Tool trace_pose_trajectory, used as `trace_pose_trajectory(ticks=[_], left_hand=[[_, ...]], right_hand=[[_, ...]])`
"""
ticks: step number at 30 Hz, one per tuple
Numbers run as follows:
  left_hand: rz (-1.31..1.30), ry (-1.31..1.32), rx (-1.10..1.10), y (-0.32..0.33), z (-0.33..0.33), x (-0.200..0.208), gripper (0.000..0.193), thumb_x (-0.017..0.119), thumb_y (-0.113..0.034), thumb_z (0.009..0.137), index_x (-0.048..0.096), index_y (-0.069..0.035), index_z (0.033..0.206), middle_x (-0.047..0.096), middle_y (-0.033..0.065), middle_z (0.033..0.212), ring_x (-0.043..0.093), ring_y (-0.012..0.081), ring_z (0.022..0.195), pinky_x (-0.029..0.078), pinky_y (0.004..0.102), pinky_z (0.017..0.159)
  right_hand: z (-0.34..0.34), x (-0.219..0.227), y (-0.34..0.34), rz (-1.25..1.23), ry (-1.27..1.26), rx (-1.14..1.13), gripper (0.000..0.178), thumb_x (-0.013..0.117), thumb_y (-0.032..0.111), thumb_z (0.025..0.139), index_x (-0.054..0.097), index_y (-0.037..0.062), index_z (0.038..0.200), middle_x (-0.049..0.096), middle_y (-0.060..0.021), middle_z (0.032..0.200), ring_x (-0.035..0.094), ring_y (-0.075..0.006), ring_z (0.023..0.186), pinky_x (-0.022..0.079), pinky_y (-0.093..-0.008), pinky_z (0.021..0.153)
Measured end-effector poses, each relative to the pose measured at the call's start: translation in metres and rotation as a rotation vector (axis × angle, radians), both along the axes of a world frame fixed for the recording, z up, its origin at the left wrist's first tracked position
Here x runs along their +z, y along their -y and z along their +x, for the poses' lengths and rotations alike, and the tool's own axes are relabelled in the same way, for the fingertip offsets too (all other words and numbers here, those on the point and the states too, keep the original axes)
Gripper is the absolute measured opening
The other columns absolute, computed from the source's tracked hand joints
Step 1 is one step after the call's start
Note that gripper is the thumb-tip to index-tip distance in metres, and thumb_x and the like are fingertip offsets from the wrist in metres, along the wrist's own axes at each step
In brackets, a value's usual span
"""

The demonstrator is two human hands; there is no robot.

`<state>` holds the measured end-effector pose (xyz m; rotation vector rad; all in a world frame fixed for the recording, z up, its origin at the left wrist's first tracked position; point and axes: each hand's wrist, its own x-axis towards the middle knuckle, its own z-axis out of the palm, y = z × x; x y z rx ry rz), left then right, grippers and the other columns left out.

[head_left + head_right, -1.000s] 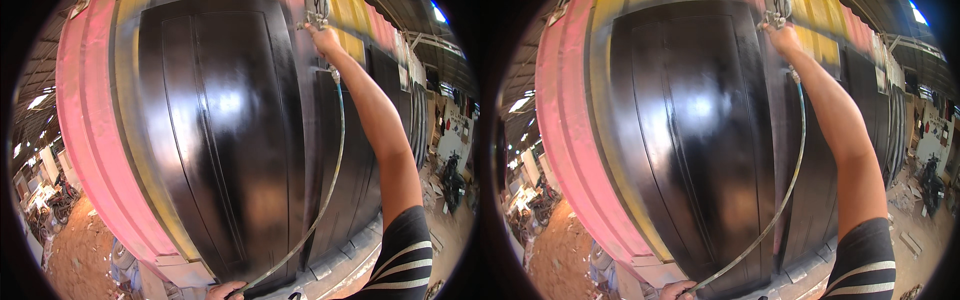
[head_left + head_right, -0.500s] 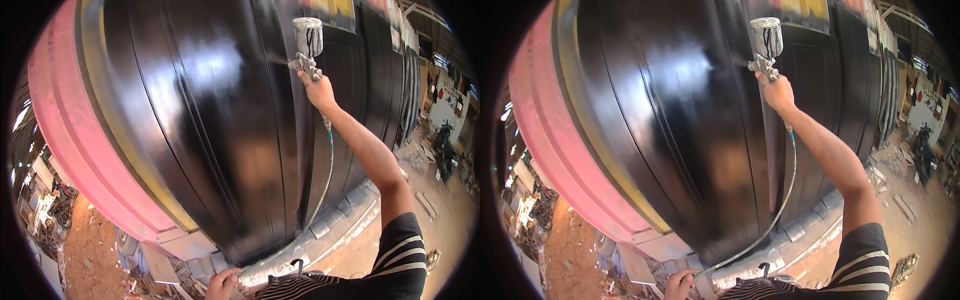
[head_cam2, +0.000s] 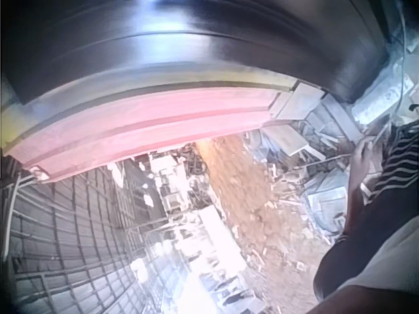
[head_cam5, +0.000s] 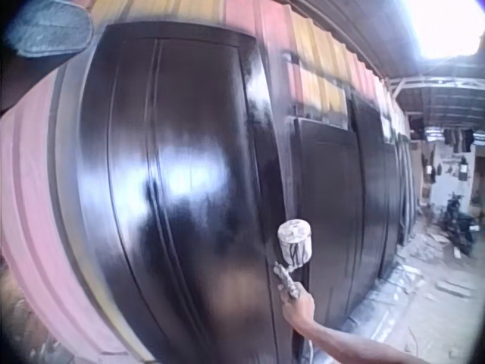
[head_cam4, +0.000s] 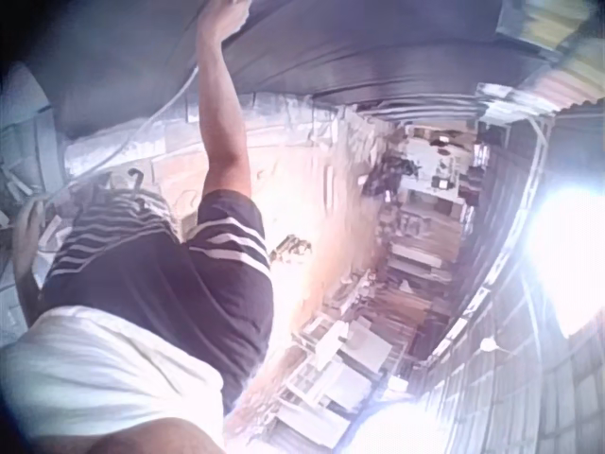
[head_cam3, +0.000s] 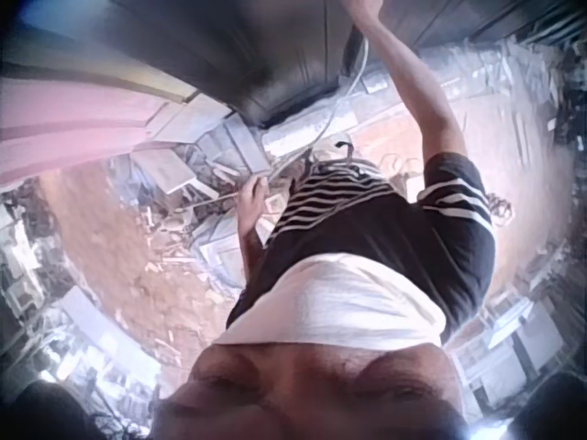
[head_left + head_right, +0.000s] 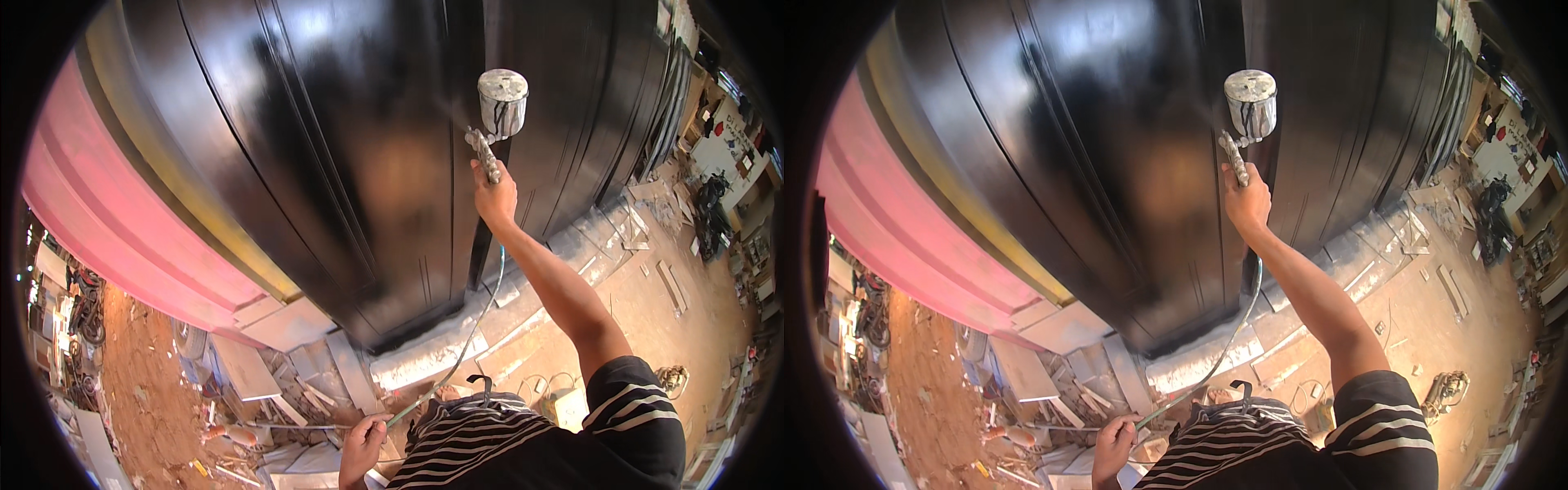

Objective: The person uses a spray gun to apply black paint to several standing doors in a workshop, moving the nozzle in vertical strokes to cover the surface.

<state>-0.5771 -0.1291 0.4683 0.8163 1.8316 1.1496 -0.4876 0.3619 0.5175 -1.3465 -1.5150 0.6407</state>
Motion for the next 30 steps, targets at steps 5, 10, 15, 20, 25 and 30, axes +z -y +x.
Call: trace_pose_trajectory(ticks=[5, 10, 15, 20, 25, 30], left_hand=[[-0.104, 0.009, 0.000, 0.031, -0.005, -0.030, 0.024, 0.058, -0.018, 0.100, 0.069, 0.000, 0.111, 0.056, 0.0002, 0.069, 0.051, 0.0074, 0.064, 0.042, 0.0253, 0.058], [-0.256, 0.153, 0.055, 0.040, 0.001, -0.040, 0.025, 0.060, -0.021, 0.100, 0.068, -0.002, 0.115, 0.060, 0.0001, 0.072, 0.053, 0.0072, 0.067, 0.044, 0.0243, 0.061], [-0.366, 0.242, 0.093, 0.057, 0.009, -0.072, 0.027, 0.059, -0.022, 0.101, 0.068, -0.003, 0.119, 0.061, 0.0007, 0.075, 0.054, 0.0078, 0.071, 0.044, 0.0250, 0.064], [-0.457, 0.260, 0.126, 0.065, 0.012, -0.110, 0.026, 0.058, -0.020, 0.101, 0.068, -0.003, 0.118, 0.061, 0.0009, 0.075, 0.054, 0.0082, 0.071, 0.044, 0.0255, 0.064], [-0.522, 0.305, 0.184, 0.079, 0.027, -0.172, 0.024, 0.063, -0.019, 0.099, 0.069, -0.003, 0.115, 0.064, 0.0025, 0.075, 0.054, 0.0076, 0.068, 0.045, 0.0254, 0.061], [-0.621, 0.160, 0.170, 0.106, 0.057, -0.265, 0.026, 0.066, -0.024, 0.095, 0.071, -0.001, 0.107, 0.067, 0.0075, 0.073, 0.060, 0.0133, 0.064, 0.047, 0.0296, 0.060]], right_hand=[[-0.021, -0.075, 0.023, -0.123, 0.026, -0.027, 0.035, 0.064, 0.043, 0.095, 0.064, 0.0079, 0.100, 0.069, -0.0185, 0.085, 0.064, -0.0426, 0.085, 0.048, -0.0470, 0.075], [-0.028, -0.154, 0.044, -0.199, 0.058, -0.082, 0.033, 0.064, 0.041, 0.095, 0.064, 0.0086, 0.099, 0.069, -0.0184, 0.084, 0.065, -0.0423, 0.084, 0.048, -0.0467, 0.074], [-0.032, -0.232, 0.062, -0.244, 0.069, -0.091, 0.033, 0.065, 0.040, 0.096, 0.064, 0.0073, 0.098, 0.067, -0.0198, 0.081, 0.064, -0.0422, 0.081, 0.047, -0.0474, 0.073], [-0.030, -0.311, 0.058, -0.269, 0.116, -0.102, 0.031, 0.063, 0.039, 0.095, 0.062, 0.0080, 0.096, 0.069, -0.0207, 0.082, 0.064, -0.0464, 0.084, 0.046, -0.0535, 0.071], [-0.030, -0.396, 0.062, -0.346, 0.113, -0.127, 0.036, 0.063, 0.043, 0.095, 0.062, 0.0068, 0.094, 0.068, -0.0219, 0.082, 0.063, -0.0475, 0.084, 0.045, -0.0544, 0.071], [-0.024, -0.491, 0.069, -0.415, 0.129, -0.136, 0.036, 0.063, 0.042, 0.096, 0.062, 0.0061, 0.092, 0.066, -0.0229, 0.079, 0.062, -0.0479, 0.082, 0.045, -0.0527, 0.069]])
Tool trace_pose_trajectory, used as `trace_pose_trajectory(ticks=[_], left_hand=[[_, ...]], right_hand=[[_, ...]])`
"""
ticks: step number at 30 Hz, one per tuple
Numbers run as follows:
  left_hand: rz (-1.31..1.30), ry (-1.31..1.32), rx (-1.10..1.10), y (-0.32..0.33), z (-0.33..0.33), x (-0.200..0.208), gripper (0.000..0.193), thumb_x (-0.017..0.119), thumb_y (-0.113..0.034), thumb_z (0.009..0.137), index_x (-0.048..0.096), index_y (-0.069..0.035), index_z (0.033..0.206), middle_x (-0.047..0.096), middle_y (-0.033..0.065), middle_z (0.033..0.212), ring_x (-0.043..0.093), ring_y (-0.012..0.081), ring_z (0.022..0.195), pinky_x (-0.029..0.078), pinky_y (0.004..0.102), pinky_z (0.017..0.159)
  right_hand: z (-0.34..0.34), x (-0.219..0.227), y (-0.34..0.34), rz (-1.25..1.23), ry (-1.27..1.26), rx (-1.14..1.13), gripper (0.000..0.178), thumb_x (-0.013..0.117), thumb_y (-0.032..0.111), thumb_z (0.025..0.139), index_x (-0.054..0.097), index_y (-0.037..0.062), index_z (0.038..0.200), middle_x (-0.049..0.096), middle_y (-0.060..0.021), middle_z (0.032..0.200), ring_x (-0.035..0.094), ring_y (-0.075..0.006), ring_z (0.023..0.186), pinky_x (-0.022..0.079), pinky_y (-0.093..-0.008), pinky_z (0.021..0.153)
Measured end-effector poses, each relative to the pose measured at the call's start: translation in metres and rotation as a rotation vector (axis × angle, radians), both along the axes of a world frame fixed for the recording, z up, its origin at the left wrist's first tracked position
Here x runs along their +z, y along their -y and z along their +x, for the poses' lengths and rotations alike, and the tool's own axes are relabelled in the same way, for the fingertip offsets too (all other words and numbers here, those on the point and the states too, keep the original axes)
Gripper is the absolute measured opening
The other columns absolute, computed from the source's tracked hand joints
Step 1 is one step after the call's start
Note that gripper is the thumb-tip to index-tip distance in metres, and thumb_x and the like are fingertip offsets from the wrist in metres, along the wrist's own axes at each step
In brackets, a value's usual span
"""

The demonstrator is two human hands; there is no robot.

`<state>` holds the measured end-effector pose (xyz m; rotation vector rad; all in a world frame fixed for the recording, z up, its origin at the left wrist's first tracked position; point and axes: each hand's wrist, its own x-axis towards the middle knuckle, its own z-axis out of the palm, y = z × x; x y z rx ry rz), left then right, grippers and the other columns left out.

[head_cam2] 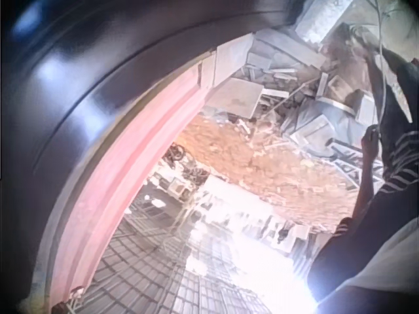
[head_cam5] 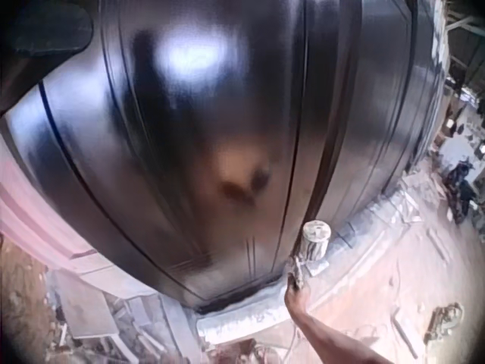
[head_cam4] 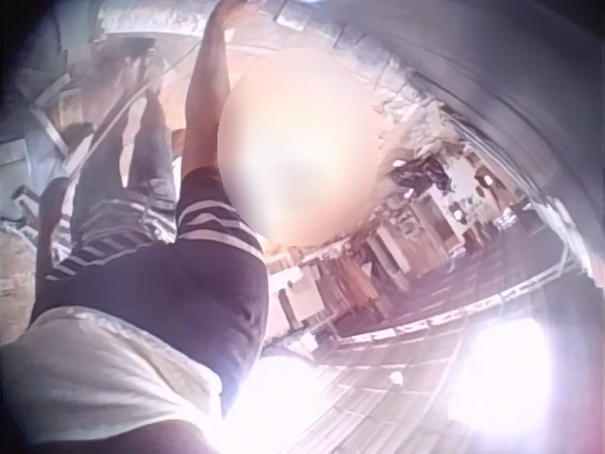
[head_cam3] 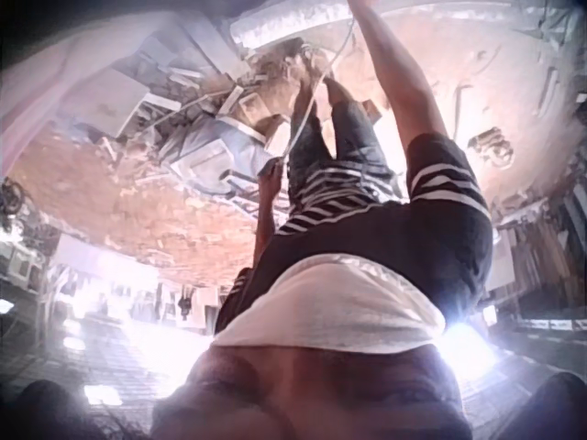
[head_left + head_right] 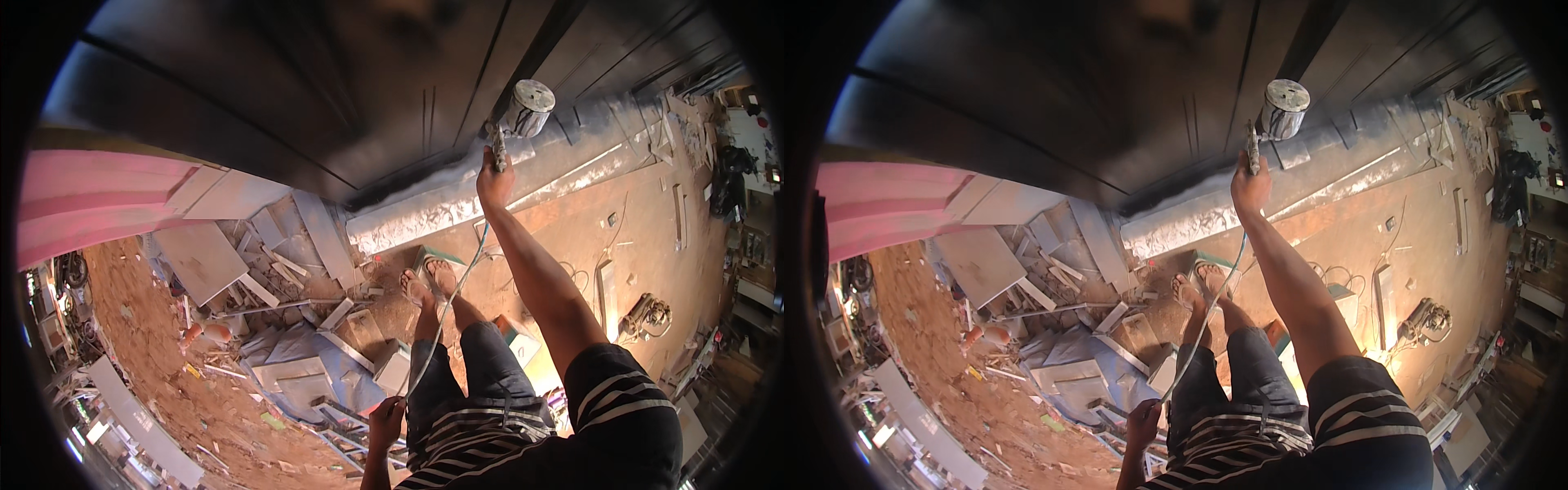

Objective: The person uses a spray gun to apply black paint to several standing doors in a workshop, moving the nozzle in vertical strokes to cover the surface.

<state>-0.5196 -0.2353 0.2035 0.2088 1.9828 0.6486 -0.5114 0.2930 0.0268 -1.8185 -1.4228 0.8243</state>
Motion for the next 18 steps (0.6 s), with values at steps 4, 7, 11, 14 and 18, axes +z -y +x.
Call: trace_pose_trajectory(ticks=[4, 7, 11, 14, 18], left_hand=[[-0.111, -0.028, -0.121, 0.009, 0.022, -0.071, 0.029, 0.065, -0.029, 0.094, 0.071, -0.002, 0.101, 0.069, 0.0163, 0.077, 0.070, 0.0269, 0.070, 0.052, 0.0370, 0.065], [-0.134, -0.039, -0.126, 0.009, 0.037, -0.128, 0.029, 0.062, -0.030, 0.095, 0.070, -0.002, 0.095, 0.071, 0.0180, 0.080, 0.071, 0.0350, 0.077, 0.053, 0.0414, 0.067], [-0.181, -0.162, -0.235, 0.002, 0.050, -0.185, 0.031, 0.061, -0.032, 0.096, 0.068, -0.003, 0.085, 0.069, 0.0198, 0.077, 0.068, 0.0410, 0.076, 0.051, 0.0488, 0.064], [-0.356, -0.287, -0.314, -0.005, 0.056, -0.214, 0.034, 0.061, -0.031, 0.095, 0.064, -0.005, 0.075, 0.065, 0.0197, 0.069, 0.065, 0.0427, 0.066, 0.047, 0.0504, 0.058], [-0.277, -0.456, -0.354, -0.010, 0.060, -0.223, 0.036, 0.061, -0.028, 0.095, 0.057, -0.007, 0.066, 0.059, 0.0192, 0.061, 0.059, 0.0429, 0.055, 0.042, 0.0512, 0.051]], right_hand=[[0.002, -0.071, 0.010, -0.044, 0.007, 0.000, 0.036, 0.064, 0.041, 0.096, 0.062, 0.0051, 0.095, 0.067, -0.0248, 0.083, 0.062, -0.0489, 0.084, 0.046, -0.0534, 0.071], [0.006, -0.128, 0.016, -0.112, 0.032, -0.009, 0.036, 0.064, 0.042, 0.095, 0.063, 0.0054, 0.097, 0.067, -0.0261, 0.087, 0.063, -0.0488, 0.087, 0.046, -0.0531, 0.072], [0.013, -0.204, 0.026, -0.116, 0.079, -0.013, 0.039, 0.064, 0.044, 0.094, 0.064, 0.0055, 0.096, 0.069, -0.0238, 0.085, 0.064, -0.0476, 0.086, 0.047, -0.0541, 0.073], [0.016, -0.257, 0.031, -0.126, 0.058, 0.011, 0.041, 0.064, 0.046, 0.094, 0.064, 0.0052, 0.094, 0.069, -0.0225, 0.081, 0.065, -0.0468, 0.083, 0.047, -0.0543, 0.072], [0.018, -0.316, 0.041, -0.209, 0.083, 0.016, 0.041, 0.064, 0.046, 0.094, 0.065, 0.0049, 0.092, 0.069, -0.0225, 0.081, 0.065, -0.0461, 0.082, 0.048, -0.0533, 0.071]])
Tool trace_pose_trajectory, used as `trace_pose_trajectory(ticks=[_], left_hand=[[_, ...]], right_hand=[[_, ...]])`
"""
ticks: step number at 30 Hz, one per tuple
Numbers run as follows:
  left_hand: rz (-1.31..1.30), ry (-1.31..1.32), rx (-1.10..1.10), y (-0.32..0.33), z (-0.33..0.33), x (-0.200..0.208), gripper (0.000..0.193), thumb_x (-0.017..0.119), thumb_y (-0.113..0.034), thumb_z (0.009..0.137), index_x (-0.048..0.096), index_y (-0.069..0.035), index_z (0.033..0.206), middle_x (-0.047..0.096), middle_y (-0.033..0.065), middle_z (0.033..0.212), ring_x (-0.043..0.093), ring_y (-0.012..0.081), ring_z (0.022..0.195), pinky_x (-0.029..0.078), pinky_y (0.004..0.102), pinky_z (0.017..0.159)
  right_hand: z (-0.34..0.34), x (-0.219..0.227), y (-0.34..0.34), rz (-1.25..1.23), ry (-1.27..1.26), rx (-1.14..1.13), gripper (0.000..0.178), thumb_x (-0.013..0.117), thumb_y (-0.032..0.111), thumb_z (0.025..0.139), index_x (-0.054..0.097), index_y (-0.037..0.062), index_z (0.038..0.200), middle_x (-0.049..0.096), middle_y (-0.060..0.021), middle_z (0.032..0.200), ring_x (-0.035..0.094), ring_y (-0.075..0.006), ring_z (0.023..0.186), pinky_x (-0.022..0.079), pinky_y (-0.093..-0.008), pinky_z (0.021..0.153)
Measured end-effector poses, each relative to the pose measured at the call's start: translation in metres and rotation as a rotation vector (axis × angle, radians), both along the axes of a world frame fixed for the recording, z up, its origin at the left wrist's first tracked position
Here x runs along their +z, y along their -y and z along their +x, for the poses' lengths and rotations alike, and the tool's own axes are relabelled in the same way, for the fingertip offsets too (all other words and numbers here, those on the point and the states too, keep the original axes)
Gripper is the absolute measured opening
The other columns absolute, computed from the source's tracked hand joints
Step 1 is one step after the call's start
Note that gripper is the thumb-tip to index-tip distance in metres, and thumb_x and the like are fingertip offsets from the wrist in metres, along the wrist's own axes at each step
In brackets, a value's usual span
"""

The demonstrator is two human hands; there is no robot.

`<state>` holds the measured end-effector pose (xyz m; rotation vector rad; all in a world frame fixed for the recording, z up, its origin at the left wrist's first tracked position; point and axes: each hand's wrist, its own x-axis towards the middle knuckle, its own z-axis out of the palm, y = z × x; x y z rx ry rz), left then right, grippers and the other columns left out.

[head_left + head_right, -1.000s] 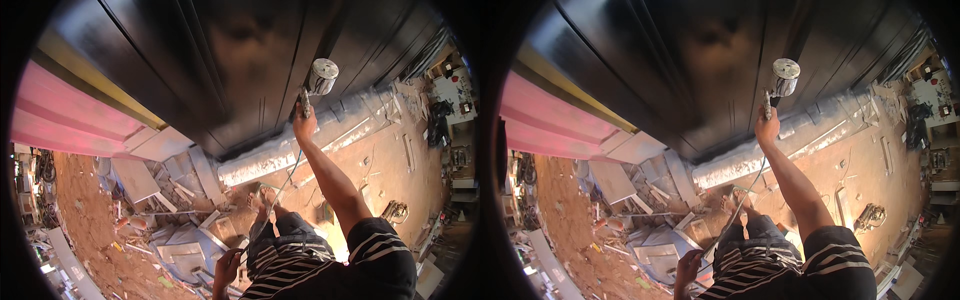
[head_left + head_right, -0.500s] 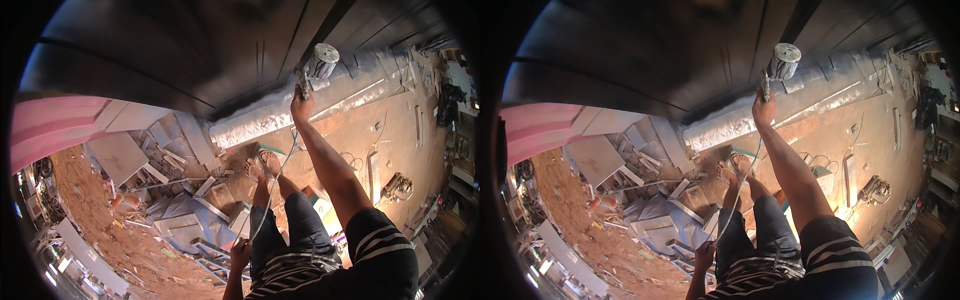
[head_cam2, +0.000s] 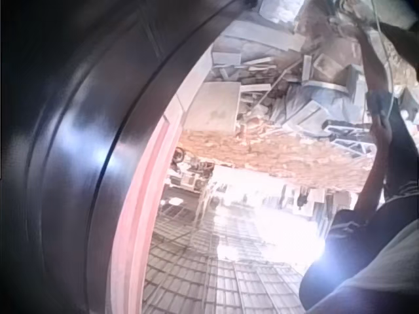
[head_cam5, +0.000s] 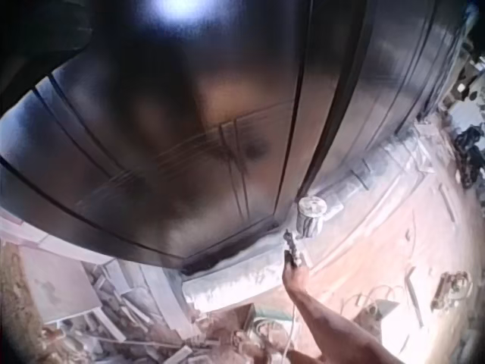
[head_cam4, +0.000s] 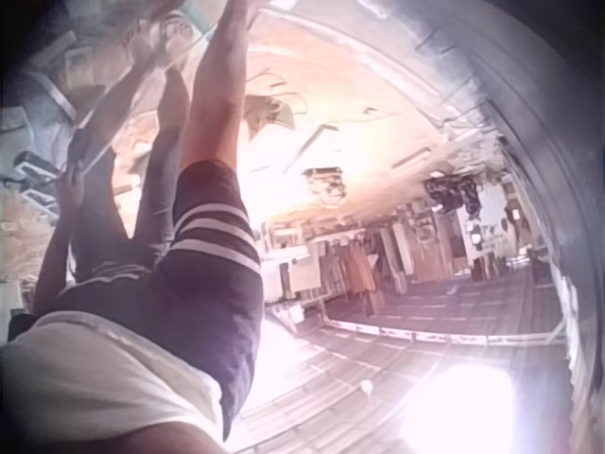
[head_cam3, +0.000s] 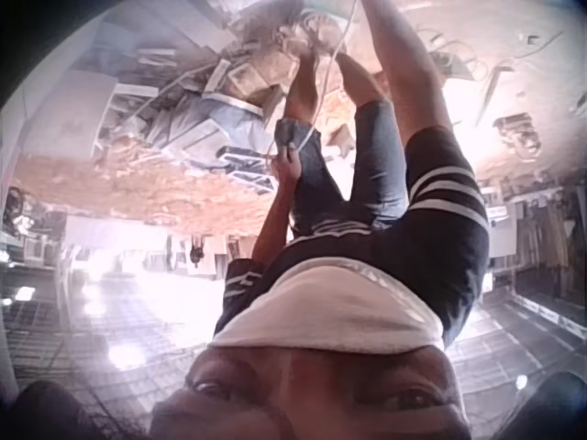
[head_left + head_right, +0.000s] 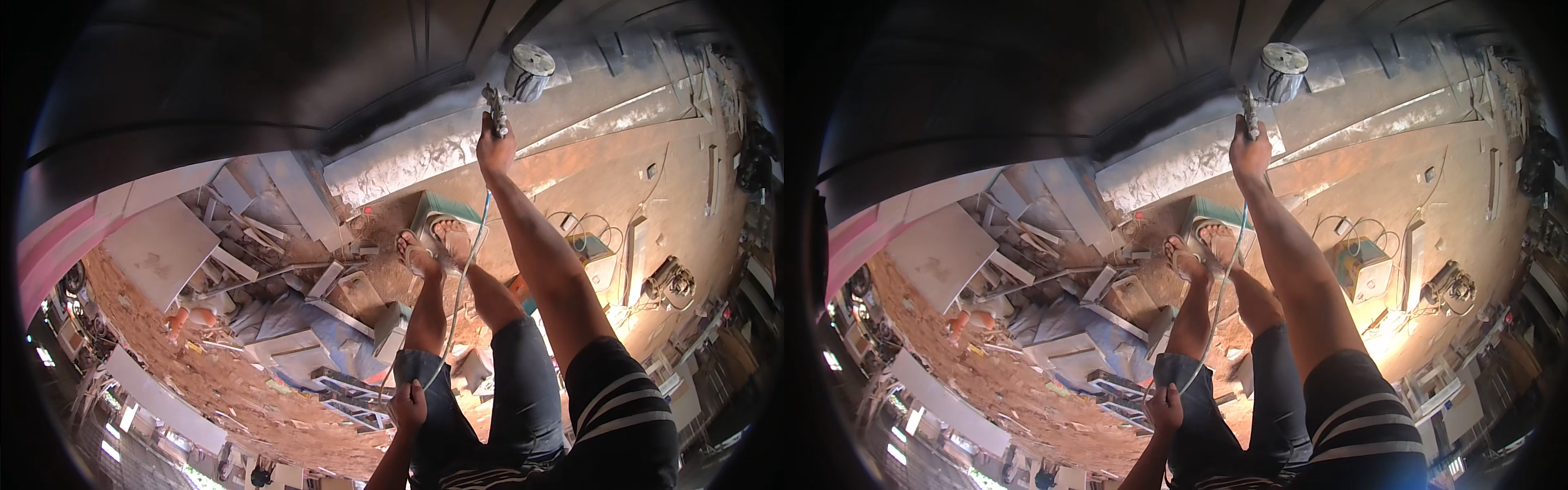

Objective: The person uses a spray gun to apply black paint to several standing doors in a workshop, moving the nozzle in vertical strokes to cover the surface.

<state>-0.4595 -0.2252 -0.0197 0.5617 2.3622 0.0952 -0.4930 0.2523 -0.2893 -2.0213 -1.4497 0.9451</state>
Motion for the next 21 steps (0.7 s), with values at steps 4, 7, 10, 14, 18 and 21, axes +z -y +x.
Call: trace_pose_trajectory(ticks=[4, 7, 10, 14, 18, 21], left_hand=[[0.017, -0.019, -0.011, -0.007, -0.008, 0.000, 0.036, 0.061, -0.022, 0.094, 0.052, -0.008, 0.062, 0.054, 0.0187, 0.056, 0.056, 0.0406, 0.050, 0.038, 0.0500, 0.048], [-0.047, -0.003, 0.042, -0.007, -0.010, -0.001, 0.037, 0.059, -0.024, 0.094, 0.053, -0.004, 0.064, 0.053, 0.0210, 0.056, 0.055, 0.0423, 0.050, 0.038, 0.0504, 0.049], [-0.053, -0.019, 0.062, -0.005, -0.010, -0.001, 0.037, 0.059, -0.024, 0.093, 0.053, -0.004, 0.063, 0.052, 0.0211, 0.056, 0.054, 0.0419, 0.050, 0.038, 0.0498, 0.049], [-0.021, -0.010, 0.101, -0.008, -0.013, -0.002, 0.037, 0.059, -0.025, 0.093, 0.053, -0.004, 0.064, 0.052, 0.0210, 0.056, 0.053, 0.0414, 0.049, 0.038, 0.0496, 0.049], [-0.020, 0.013, 0.106, -0.011, -0.014, -0.002, 0.035, 0.060, -0.024, 0.093, 0.056, -0.004, 0.065, 0.054, 0.0213, 0.057, 0.053, 0.0417, 0.050, 0.039, 0.0498, 0.050], [-0.026, 0.013, 0.077, -0.013, -0.011, 0.002, 0.033, 0.059, -0.023, 0.094, 0.058, -0.003, 0.067, 0.056, 0.0226, 0.060, 0.056, 0.0423, 0.053, 0.041, 0.0501, 0.054]], right_hand=[[0.004, -0.051, 0.010, -0.052, 0.057, -0.006, 0.041, 0.065, 0.047, 0.093, 0.067, 0.0057, 0.096, 0.070, -0.0230, 0.085, 0.066, -0.0457, 0.085, 0.049, -0.0520, 0.074], [0.006, -0.084, 0.015, -0.087, 0.076, -0.017, 0.046, 0.067, 0.047, 0.091, 0.070, 0.0027, 0.102, 0.069, -0.0220, 0.086, 0.065, -0.0423, 0.085, 0.049, -0.0481, 0.075], [0.010, -0.110, 0.023, -0.164, 0.134, -0.007, 0.049, 0.064, 0.054, 0.090, 0.070, 0.0080, 0.106, 0.071, -0.0232, 0.096, 0.067, -0.0432, 0.094, 0.050, -0.0525, 0.080], [0.024, -0.135, 0.027, -0.221, 0.171, 0.058, 0.055, 0.064, 0.057, 0.090, 0.070, 0.0061, 0.111, 0.071, -0.0243, 0.100, 0.067, -0.0429, 0.099, 0.050, -0.0519, 0.084], [0.033, -0.124, 0.024, -0.200, 0.133, 0.093, 0.052, 0.065, 0.052, 0.090, 0.070, 0.0040, 0.109, 0.071, -0.0255, 0.099, 0.066, -0.0445, 0.100, 0.050, -0.0516, 0.084], [0.025, -0.073, 0.021, -0.127, 0.068, 0.066, 0.047, 0.066, 0.048, 0.092, 0.070, 0.0020, 0.103, 0.070, -0.0263, 0.096, 0.065, -0.0464, 0.097, 0.049, -0.0516, 0.083]])
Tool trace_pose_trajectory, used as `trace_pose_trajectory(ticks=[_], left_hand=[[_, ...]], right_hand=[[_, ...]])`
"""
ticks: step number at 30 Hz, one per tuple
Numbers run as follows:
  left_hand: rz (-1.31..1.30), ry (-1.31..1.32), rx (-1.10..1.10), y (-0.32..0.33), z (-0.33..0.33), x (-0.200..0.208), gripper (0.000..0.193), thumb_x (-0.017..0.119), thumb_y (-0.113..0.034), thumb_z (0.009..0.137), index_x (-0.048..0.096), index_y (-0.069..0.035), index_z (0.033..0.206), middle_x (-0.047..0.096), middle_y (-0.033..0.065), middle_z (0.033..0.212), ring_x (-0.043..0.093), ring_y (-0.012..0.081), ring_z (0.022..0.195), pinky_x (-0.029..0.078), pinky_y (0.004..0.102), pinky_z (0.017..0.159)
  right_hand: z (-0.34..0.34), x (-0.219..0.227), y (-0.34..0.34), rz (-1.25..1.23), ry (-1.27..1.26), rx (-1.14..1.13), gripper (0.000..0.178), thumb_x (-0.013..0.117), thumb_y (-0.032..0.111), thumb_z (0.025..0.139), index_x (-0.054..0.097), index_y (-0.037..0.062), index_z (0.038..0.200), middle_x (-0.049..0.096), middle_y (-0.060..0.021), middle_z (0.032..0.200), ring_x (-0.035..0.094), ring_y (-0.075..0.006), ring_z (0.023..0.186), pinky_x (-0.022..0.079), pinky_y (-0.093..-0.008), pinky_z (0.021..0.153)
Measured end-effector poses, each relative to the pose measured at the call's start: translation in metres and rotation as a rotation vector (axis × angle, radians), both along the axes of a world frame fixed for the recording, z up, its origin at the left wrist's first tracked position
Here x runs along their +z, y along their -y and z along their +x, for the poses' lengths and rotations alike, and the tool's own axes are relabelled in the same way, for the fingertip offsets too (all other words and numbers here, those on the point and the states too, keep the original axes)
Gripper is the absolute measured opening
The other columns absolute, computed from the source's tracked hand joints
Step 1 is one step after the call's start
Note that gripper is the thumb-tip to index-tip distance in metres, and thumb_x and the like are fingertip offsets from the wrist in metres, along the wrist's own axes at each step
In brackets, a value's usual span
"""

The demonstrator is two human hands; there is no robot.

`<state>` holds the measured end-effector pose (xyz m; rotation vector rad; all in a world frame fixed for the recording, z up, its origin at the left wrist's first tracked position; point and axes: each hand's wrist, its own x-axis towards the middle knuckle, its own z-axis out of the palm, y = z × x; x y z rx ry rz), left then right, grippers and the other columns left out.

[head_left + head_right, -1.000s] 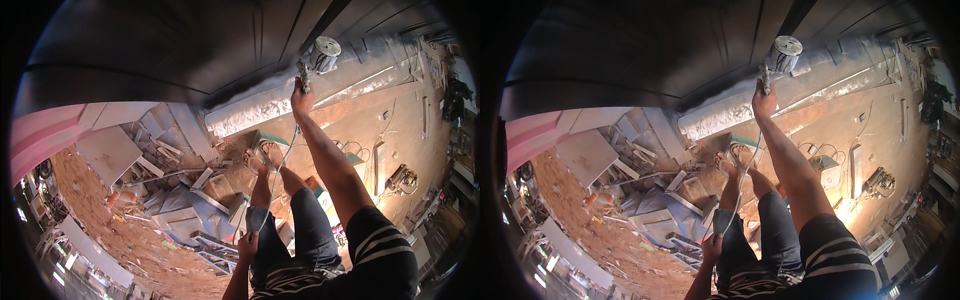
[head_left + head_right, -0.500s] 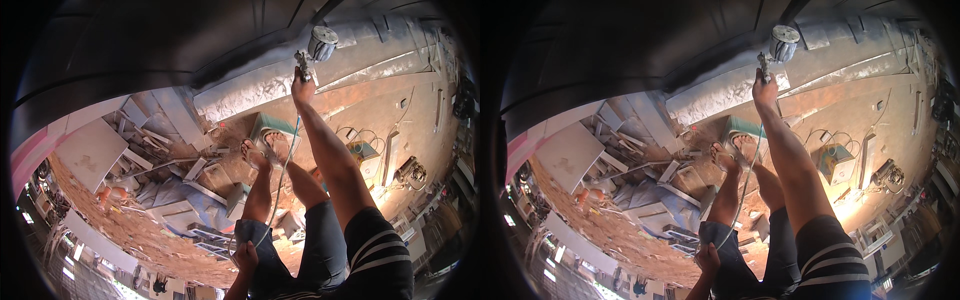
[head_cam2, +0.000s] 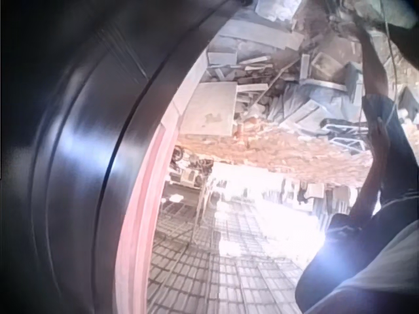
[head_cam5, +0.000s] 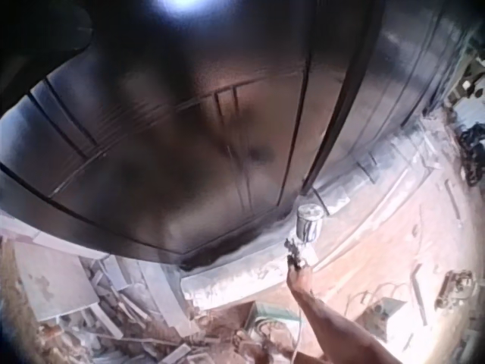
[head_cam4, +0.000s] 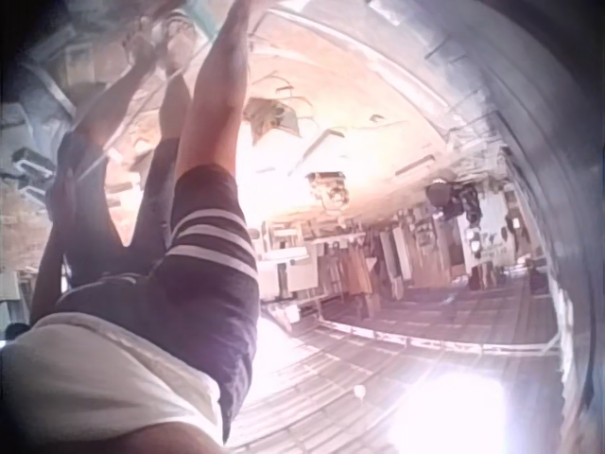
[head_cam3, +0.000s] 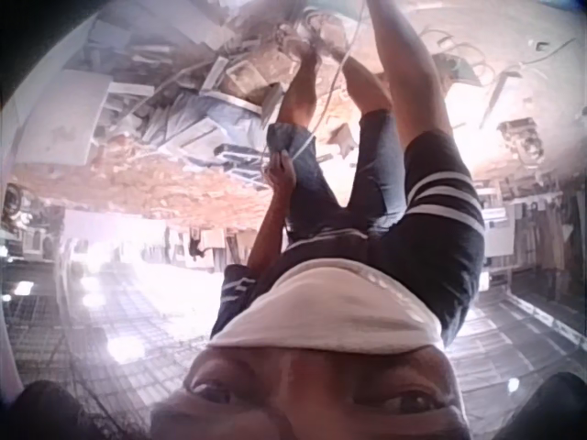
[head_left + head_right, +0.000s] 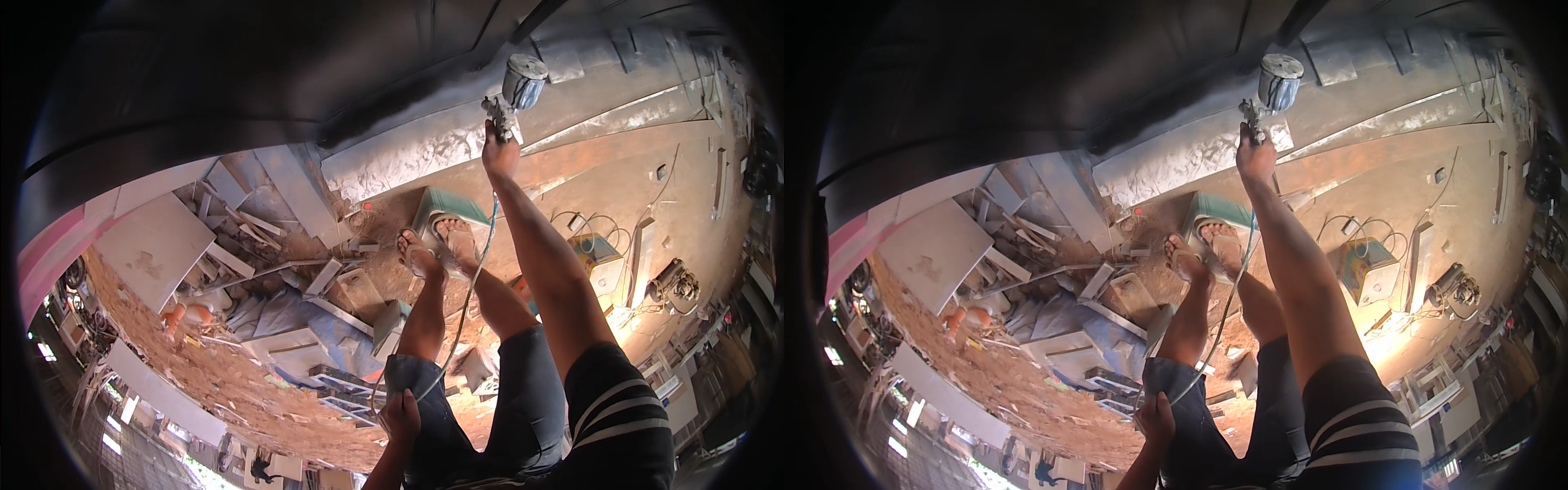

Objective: The person uses a spray gun to apply black paint to several standing doors in a workshop, moving the nozzle in vertical strokes to cover the surface.

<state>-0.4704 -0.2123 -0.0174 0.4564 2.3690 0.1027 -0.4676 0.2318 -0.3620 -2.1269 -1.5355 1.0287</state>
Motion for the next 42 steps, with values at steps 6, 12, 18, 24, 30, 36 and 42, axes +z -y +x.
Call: trace_pose_trajectory(ticks=[6, 12, 18, 24, 30, 36, 42], left_hand=[[0.073, 0.035, -0.055, 0.011, 0.001, 0.003, 0.036, 0.060, -0.029, 0.096, 0.059, -0.005, 0.068, 0.060, 0.0210, 0.063, 0.060, 0.0446, 0.060, 0.044, 0.0527, 0.055], [0.162, 0.158, 0.004, 0.060, -0.021, 0.083, 0.038, 0.055, -0.032, 0.098, 0.065, -0.003, 0.076, 0.064, 0.0224, 0.071, 0.065, 0.0444, 0.070, 0.047, 0.0522, 0.061], [0.208, 0.323, 0.120, 0.065, -0.055, 0.214, 0.034, 0.056, -0.030, 0.100, 0.071, -0.001, 0.093, 0.068, 0.0158, 0.073, 0.066, 0.0275, 0.068, 0.050, 0.0392, 0.066], [0.489, 0.208, -0.226, 0.041, -0.074, 0.289, 0.030, 0.051, -0.023, 0.103, 0.070, 0.000, 0.107, 0.071, 0.0213, 0.097, 0.068, 0.0370, 0.086, 0.053, 0.0441, 0.077], [0.817, -0.275, -0.774, 0.020, -0.110, 0.312, 0.032, 0.054, -0.025, 0.104, 0.063, -0.006, 0.127, 0.067, 0.0103, 0.098, 0.063, 0.0187, 0.078, 0.052, 0.0324, 0.068], [0.783, 0.434, -0.091, -0.025, -0.098, 0.438, 0.040, 0.050, -0.041, 0.106, 0.068, -0.008, 0.121, 0.058, -0.0018, 0.078, 0.052, 0.0088, 0.071, 0.043, 0.0266, 0.059], [0.845, 0.651, -0.072, -0.048, -0.083, 0.525, 0.046, 0.044, -0.049, 0.106, 0.066, -0.012, 0.124, 0.052, -0.0028, 0.078, 0.049, 0.0088, 0.068, 0.043, 0.0224, 0.061]], right_hand=[[0.008, 0.130, -0.032, 0.071, -0.106, 0.024, 0.041, 0.066, 0.041, 0.093, 0.068, 0.0002, 0.099, 0.067, -0.0279, 0.090, 0.063, -0.0481, 0.090, 0.048, -0.0496, 0.079], [0.011, 0.299, -0.061, 0.161, -0.209, 0.025, 0.040, 0.068, 0.040, 0.093, 0.067, 0.0009, 0.101, 0.067, -0.0254, 0.085, 0.063, -0.0449, 0.084, 0.047, -0.0483, 0.076], [0.023, 0.468, -0.079, 0.254, -0.276, 0.060, 0.039, 0.067, 0.039, 0.093, 0.067, 0.0008, 0.101, 0.067, -0.0226, 0.083, 0.063, -0.0423, 0.081, 0.047, -0.0460, 0.074], [0.019, 0.638, -0.093, 0.388, -0.310, 0.090, 0.034, 0.066, 0.038, 0.093, 0.070, 0.0078, 0.109, 0.070, -0.0206, 0.090, 0.066, -0.0412, 0.090, 0.049, -0.0458, 0.078], [0.025, 0.804, -0.117, 0.565, -0.385, 0.177, 0.038, 0.067, 0.042, 0.092, 0.069, 0.0075, 0.107, 0.071, -0.0204, 0.093, 0.066, -0.0418, 0.093, 0.049, -0.0469, 0.081], [0.043, 0.927, -0.136, 0.829, -0.438, 0.234, 0.035, 0.067, 0.037, 0.094, 0.071, 0.0048, 0.108, 0.071, -0.0190, 0.087, 0.066, -0.0343, 0.083, 0.050, -0.0417, 0.078], [0.045, 1.037, -0.150, 0.972, -0.419, 0.222, 0.041, 0.066, 0.045, 0.094, 0.072, 0.0069, 0.109, 0.071, -0.0187, 0.087, 0.067, -0.0349, 0.084, 0.051, -0.0426, 0.078]])
